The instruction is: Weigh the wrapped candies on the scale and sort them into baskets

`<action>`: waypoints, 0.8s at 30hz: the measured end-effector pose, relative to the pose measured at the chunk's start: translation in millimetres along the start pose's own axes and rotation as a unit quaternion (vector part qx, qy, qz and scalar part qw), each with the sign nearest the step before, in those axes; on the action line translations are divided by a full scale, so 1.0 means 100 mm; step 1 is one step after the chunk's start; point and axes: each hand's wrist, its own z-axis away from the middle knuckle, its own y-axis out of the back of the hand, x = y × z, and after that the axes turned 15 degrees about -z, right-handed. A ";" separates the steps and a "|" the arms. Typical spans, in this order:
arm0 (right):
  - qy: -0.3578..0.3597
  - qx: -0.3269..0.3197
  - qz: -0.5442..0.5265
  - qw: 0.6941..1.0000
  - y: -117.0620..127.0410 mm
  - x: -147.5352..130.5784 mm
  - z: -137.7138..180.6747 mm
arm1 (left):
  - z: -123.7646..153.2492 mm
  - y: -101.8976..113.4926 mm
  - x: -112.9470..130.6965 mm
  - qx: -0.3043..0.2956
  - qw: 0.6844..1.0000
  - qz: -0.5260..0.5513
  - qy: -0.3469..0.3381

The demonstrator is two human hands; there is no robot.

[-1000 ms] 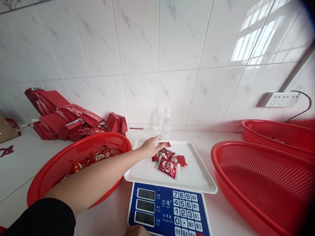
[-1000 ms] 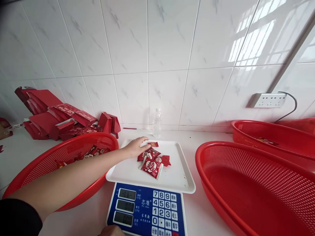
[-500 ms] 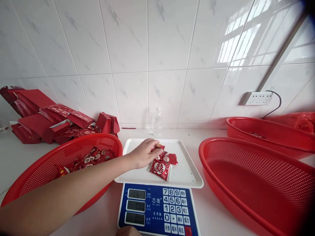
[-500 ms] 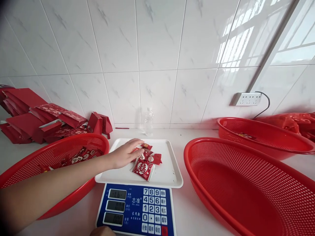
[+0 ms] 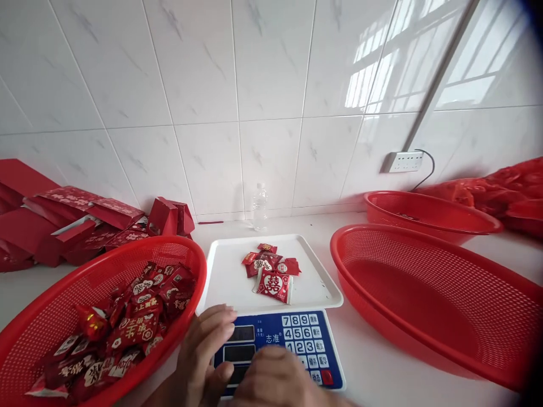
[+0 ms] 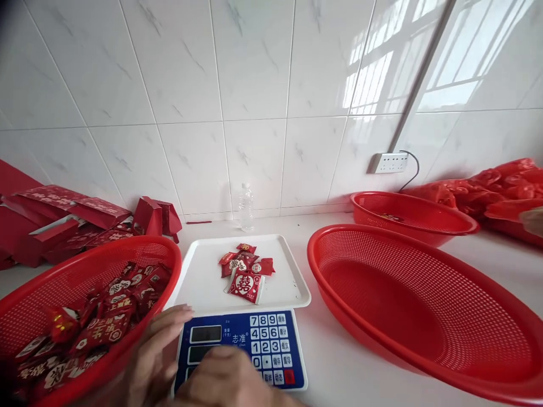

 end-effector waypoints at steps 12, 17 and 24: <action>-0.524 -0.124 0.222 0.813 1.07 0.52 -0.11 | 0.18 -0.12 0.06 0.074 0.979 0.071 0.175; -0.502 -0.148 0.218 0.824 0.93 0.50 -0.27 | 0.15 -0.17 0.12 0.095 0.971 0.075 0.208; -0.466 -0.115 0.248 0.841 0.95 0.55 -0.28 | 0.13 -0.18 0.06 0.098 0.973 0.073 0.195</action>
